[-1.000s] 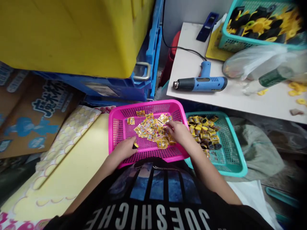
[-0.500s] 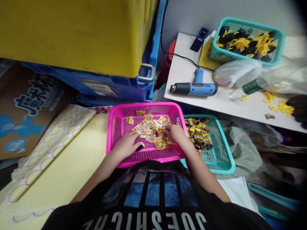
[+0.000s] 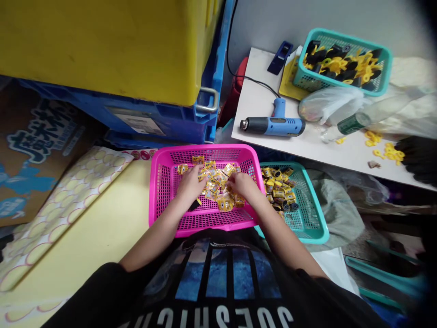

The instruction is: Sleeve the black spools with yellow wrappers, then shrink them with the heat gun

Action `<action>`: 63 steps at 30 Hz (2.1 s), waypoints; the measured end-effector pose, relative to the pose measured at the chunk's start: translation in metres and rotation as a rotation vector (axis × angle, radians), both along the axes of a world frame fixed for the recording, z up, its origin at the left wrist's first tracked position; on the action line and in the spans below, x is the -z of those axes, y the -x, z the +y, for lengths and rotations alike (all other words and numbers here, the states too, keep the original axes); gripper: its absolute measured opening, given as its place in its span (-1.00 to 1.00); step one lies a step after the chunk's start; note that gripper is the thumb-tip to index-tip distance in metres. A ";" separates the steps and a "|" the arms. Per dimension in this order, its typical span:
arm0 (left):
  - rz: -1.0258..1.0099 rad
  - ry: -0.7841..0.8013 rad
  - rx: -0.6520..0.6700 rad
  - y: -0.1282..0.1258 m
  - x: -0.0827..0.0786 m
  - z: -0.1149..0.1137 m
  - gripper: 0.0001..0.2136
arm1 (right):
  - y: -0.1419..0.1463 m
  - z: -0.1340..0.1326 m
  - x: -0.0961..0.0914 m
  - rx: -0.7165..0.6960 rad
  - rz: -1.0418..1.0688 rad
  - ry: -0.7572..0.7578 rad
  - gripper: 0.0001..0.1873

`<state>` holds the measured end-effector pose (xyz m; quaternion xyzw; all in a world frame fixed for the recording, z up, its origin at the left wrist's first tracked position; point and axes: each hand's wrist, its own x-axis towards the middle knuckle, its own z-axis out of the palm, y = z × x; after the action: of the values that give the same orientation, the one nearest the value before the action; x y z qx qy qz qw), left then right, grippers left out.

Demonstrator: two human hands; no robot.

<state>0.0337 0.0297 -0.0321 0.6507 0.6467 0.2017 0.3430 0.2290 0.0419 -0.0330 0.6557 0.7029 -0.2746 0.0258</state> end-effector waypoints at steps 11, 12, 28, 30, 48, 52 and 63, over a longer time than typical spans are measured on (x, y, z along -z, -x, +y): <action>0.369 0.132 0.641 0.003 0.013 -0.009 -0.64 | 0.014 -0.001 0.021 -0.069 0.053 -0.028 -0.92; 0.339 0.133 0.629 0.006 0.012 -0.011 -0.68 | 0.011 0.000 0.022 -0.047 0.089 -0.027 -0.94; -0.549 0.175 -0.083 0.000 -0.012 -0.012 -0.95 | 0.017 -0.014 -0.009 0.309 1.148 0.128 -0.65; -0.502 -0.084 -0.041 0.006 -0.018 -0.016 -0.95 | 0.015 -0.021 -0.014 0.264 1.128 0.030 -0.73; -0.256 -0.667 0.266 0.016 -0.035 -0.028 -0.92 | 0.015 -0.032 -0.038 0.200 1.046 0.075 -0.59; -0.564 -0.216 0.027 0.010 -0.040 -0.028 -0.93 | 0.028 -0.034 -0.036 0.303 1.050 -0.026 -0.64; -1.131 0.367 -0.310 0.021 -0.044 -0.025 -0.60 | 0.051 -0.028 -0.036 0.088 0.889 -0.286 -0.60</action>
<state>0.0124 0.0048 0.0114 0.2717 0.4759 0.4484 0.7062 0.1778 0.0140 0.0025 0.5008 0.6480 -0.4299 -0.3801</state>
